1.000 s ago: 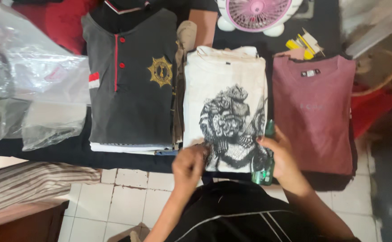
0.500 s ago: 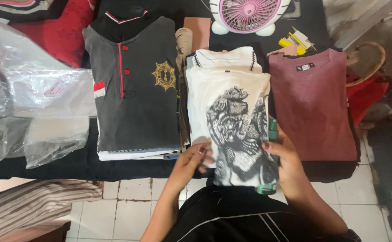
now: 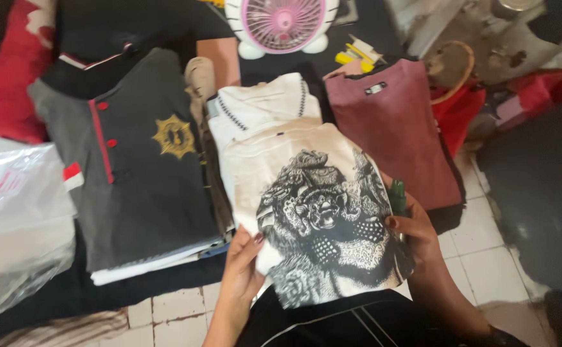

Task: The person folds a series of t-shirts and tops on a table, using a small green spray bottle to mist each item before folding. The person handles the garments one at a time, smoothing them out and stacking them into a neat pile.

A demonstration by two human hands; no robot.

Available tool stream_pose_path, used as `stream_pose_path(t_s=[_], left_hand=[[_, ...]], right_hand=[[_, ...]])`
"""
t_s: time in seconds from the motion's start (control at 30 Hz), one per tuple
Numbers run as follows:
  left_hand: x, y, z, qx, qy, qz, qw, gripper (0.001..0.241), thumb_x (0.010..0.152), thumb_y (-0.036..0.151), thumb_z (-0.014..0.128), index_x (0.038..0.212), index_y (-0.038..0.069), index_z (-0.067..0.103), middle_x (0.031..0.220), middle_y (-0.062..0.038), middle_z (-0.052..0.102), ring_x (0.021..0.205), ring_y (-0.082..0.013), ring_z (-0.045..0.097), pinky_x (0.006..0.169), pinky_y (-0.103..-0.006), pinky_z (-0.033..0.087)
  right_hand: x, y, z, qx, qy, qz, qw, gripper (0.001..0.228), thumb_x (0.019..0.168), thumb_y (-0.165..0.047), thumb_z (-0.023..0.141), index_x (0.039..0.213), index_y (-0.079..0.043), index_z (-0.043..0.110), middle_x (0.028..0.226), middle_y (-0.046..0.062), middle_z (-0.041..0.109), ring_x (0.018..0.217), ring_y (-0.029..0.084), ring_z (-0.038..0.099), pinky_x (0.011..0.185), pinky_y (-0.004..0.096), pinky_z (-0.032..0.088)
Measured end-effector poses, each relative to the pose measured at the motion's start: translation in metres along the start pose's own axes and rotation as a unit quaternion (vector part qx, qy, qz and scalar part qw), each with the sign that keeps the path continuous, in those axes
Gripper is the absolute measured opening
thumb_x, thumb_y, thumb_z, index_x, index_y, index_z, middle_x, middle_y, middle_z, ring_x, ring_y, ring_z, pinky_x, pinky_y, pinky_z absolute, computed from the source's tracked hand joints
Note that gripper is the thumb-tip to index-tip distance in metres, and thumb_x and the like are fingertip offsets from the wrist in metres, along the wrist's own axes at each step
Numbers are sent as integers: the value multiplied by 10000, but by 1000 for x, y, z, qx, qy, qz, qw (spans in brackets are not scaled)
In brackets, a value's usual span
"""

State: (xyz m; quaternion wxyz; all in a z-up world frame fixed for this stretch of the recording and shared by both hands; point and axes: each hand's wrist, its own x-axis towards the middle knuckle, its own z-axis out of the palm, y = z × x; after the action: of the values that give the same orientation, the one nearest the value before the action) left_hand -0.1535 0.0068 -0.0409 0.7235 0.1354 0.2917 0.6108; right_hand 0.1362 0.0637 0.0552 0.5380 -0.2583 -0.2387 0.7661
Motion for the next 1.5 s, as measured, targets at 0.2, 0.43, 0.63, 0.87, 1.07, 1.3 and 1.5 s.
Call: stream_pose_path(t_s=[0.2, 0.43, 0.63, 0.87, 1.07, 1.3, 1.5], left_hand=[[2, 22, 53, 82, -103, 23, 991, 588, 916, 13, 659, 1467, -49, 462, 1286, -165, 670, 1109, -232, 680, 958, -386, 544], [67, -9, 126, 103, -103, -18, 989, 605, 894, 15, 613, 1474, -46, 449, 1300, -135, 663, 1145, -215, 664, 991, -375, 540], [148, -35, 204, 127, -98, 59, 985, 603, 941, 13, 577, 1520, 24, 411, 1368, -77, 631, 1224, -165, 629, 1039, -321, 510], [221, -119, 162, 259, -50, 123, 957, 468, 992, 8, 585, 1438, -19, 445, 1243, -130, 664, 1088, -183, 644, 940, -315, 533], [223, -247, 70, 585, 89, 220, 776, 517, 940, 6, 688, 1390, -111, 462, 1183, -272, 648, 1059, -283, 633, 896, -385, 506], [195, -260, 65, 458, 150, 142, 865, 323, 989, 80, 622, 1289, -26, 568, 989, -159, 742, 842, -180, 680, 731, -307, 543], [168, -263, 74, 520, 176, 166, 819, 350, 963, 70, 665, 1276, -26, 543, 980, -168, 733, 873, -200, 710, 764, -316, 557]], right_hand=[[-23, -29, -51, 19, -45, -14, 999, 951, 750, -24, 773, 1584, 118, 337, 1286, 287, 667, 1078, 329, 726, 964, 423, 577], [-12, -75, -112, -41, 0, -120, 992, 952, 777, -37, 768, 1625, 116, 365, 1336, 238, 663, 1112, 273, 688, 1007, 386, 544], [48, -155, -123, -163, -6, -174, 971, 833, 821, -50, 755, 1578, 89, 438, 1312, 148, 631, 1105, 198, 630, 1011, 303, 498], [69, -186, -195, -256, 57, -84, 961, 888, 736, 18, 738, 1590, 9, 495, 1264, 106, 679, 1020, 155, 654, 915, 293, 530], [92, -132, -316, -414, 28, 86, 906, 685, 836, 63, 722, 1481, -30, 513, 1096, -10, 617, 969, 96, 622, 838, 254, 524], [95, -124, -324, -508, 29, -4, 861, 576, 845, 57, 731, 1392, -53, 586, 1107, -37, 630, 992, 53, 577, 864, 211, 483], [87, -133, -308, -558, 5, -10, 830, 539, 830, 46, 733, 1342, -69, 608, 1023, -32, 635, 938, 57, 581, 828, 219, 488]])
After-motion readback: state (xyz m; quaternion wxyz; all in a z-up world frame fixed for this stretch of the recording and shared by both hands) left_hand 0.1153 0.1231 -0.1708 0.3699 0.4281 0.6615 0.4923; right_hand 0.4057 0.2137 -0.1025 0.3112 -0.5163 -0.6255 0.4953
